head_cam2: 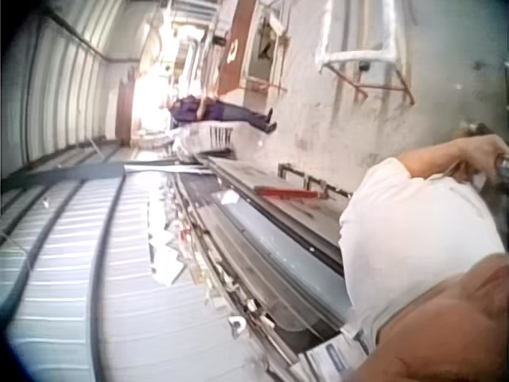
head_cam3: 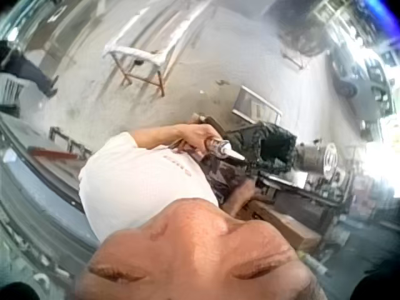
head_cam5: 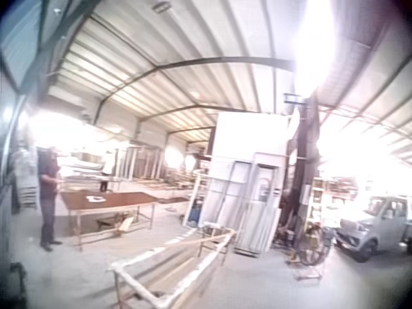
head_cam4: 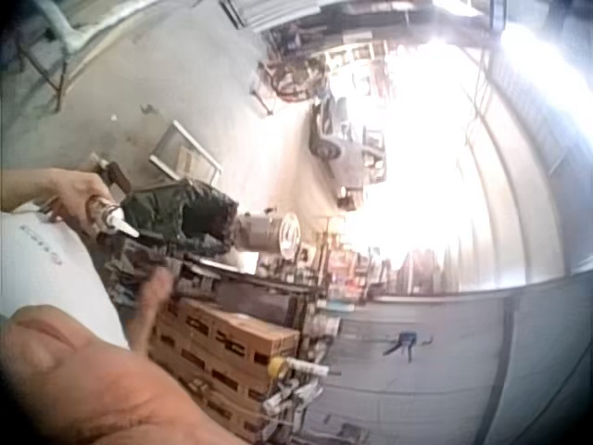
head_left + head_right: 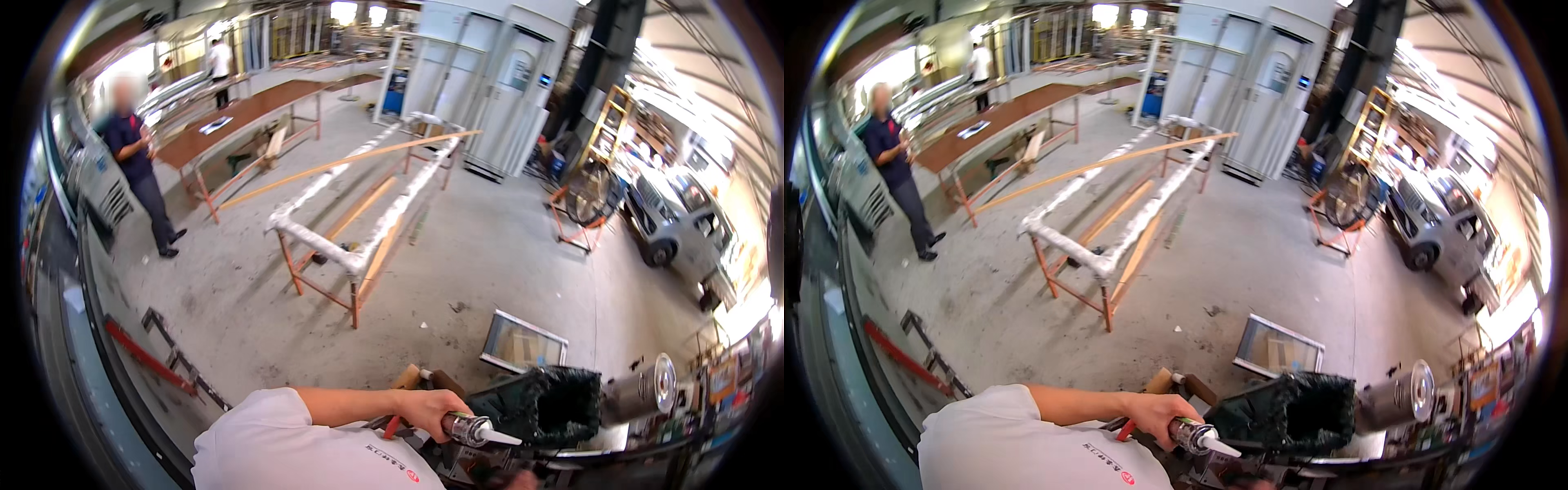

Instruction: The person applies a bead of sealant along the inner edge of a metal frame using a caulking gun, then works with another person to place a large glass pane into the frame.

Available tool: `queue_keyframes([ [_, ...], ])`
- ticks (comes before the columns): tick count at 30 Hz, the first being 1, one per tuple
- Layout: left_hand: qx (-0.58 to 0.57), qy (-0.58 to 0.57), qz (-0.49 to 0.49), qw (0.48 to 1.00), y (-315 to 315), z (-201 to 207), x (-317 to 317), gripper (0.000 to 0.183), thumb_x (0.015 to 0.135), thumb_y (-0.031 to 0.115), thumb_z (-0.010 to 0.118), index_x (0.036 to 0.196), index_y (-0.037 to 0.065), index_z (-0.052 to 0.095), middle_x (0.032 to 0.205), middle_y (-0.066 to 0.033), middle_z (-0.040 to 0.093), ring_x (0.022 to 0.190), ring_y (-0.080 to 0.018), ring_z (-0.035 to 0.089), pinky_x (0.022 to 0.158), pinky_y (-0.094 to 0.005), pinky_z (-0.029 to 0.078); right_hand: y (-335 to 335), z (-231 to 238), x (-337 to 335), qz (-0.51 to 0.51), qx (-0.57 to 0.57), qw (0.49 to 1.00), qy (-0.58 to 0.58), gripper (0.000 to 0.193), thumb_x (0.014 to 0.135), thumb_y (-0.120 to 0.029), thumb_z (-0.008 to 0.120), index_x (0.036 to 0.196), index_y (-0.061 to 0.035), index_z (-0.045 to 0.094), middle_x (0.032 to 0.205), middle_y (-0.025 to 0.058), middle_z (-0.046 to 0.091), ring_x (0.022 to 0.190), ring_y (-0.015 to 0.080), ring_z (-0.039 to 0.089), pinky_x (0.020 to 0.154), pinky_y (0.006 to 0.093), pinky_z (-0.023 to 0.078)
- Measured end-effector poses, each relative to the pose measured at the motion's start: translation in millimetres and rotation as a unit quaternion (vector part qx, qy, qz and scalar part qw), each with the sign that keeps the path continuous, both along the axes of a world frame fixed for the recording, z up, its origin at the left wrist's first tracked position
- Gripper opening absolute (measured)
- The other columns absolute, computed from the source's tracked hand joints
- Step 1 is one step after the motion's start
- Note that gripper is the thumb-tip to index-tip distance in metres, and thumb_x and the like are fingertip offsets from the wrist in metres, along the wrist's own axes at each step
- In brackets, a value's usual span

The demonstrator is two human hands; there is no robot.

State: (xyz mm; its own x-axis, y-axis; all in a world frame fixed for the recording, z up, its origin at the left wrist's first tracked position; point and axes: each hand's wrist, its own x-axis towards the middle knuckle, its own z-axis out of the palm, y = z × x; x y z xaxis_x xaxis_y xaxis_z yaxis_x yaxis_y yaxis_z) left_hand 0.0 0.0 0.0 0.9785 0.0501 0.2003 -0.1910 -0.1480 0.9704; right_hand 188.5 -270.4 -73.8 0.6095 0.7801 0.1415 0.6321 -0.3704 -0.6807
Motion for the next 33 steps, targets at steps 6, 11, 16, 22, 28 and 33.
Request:
queue_keyframes([
  [6, 0.013, -0.007, 0.205, 0.979, 78, -5, -138, 0.046, 0.069, 0.001, 0.070, 0.115, 0.004, 0.064, 0.086, -0.0084, 0.061, 0.080, -0.0186, 0.056, 0.076, -0.0302, 0.048, 202, 77, -169, 0.216, -0.020, 0.965, 0.148, 0.027, 0.099, -0.020, 0.052, 0.117, -0.0009, 0.059, 0.099, 0.0275, 0.067, 0.091, 0.0432, 0.066, 0.072, 0.0457, 0.051],
  [11, -0.066, 0.003, 0.346, 0.936, 101, -7, -246, 0.049, 0.070, 0.001, 0.071, 0.118, 0.005, 0.065, 0.088, -0.0048, 0.064, 0.080, -0.0121, 0.055, 0.074, -0.0280, 0.048, 288, 91, -248, 0.388, -0.104, 0.916, -0.001, 0.025, 0.098, -0.024, 0.053, 0.108, -0.0019, 0.060, 0.084, 0.0292, 0.064, 0.082, 0.0511, 0.062, 0.064, 0.0546, 0.048],
  [16, -0.106, 0.007, 0.386, 0.916, 91, -18, -272, 0.049, 0.071, 0.000, 0.073, 0.119, 0.003, 0.065, 0.096, -0.0008, 0.066, 0.085, -0.0100, 0.055, 0.079, -0.0286, 0.048, 315, 93, -257, 0.475, -0.099, 0.870, -0.083, 0.026, 0.096, -0.021, 0.053, 0.086, 0.0016, 0.060, 0.078, 0.0313, 0.061, 0.071, 0.0510, 0.059, 0.058, 0.0565, 0.045],
  [22, -0.090, -0.034, 0.472, 0.876, 67, -18, -254, 0.055, 0.070, 0.003, 0.078, 0.123, 0.003, 0.063, 0.106, -0.0037, 0.066, 0.097, -0.0111, 0.057, 0.087, -0.0286, 0.047, 318, 89, -235, 0.536, 0.047, 0.842, -0.048, 0.025, 0.091, -0.005, 0.053, 0.112, 0.0034, 0.044, 0.069, 0.0255, 0.060, 0.062, 0.0515, 0.056, 0.055, 0.0587, 0.042],
  [28, -0.026, 0.049, 0.516, 0.855, 42, 5, -220, 0.056, 0.069, 0.007, 0.081, 0.122, 0.003, 0.063, 0.104, -0.0058, 0.066, 0.095, -0.0132, 0.058, 0.086, -0.0295, 0.049, 304, 87, -199, 0.537, 0.049, 0.842, -0.011, 0.016, 0.092, -0.007, 0.052, 0.103, 0.0009, 0.043, 0.070, 0.0258, 0.062, 0.065, 0.0502, 0.059, 0.057, 0.0573, 0.045],
  [33, -0.054, 0.092, 0.547, 0.831, 31, 25, -211, 0.052, 0.068, 0.007, 0.079, 0.118, 0.003, 0.064, 0.100, -0.0065, 0.066, 0.089, -0.0140, 0.059, 0.082, -0.0310, 0.049, 302, 101, -187, 0.544, 0.014, 0.830, 0.118, 0.013, 0.096, -0.008, 0.052, 0.100, 0.0004, 0.043, 0.067, 0.0180, 0.067, 0.064, 0.0371, 0.069, 0.057, 0.0439, 0.053],
])
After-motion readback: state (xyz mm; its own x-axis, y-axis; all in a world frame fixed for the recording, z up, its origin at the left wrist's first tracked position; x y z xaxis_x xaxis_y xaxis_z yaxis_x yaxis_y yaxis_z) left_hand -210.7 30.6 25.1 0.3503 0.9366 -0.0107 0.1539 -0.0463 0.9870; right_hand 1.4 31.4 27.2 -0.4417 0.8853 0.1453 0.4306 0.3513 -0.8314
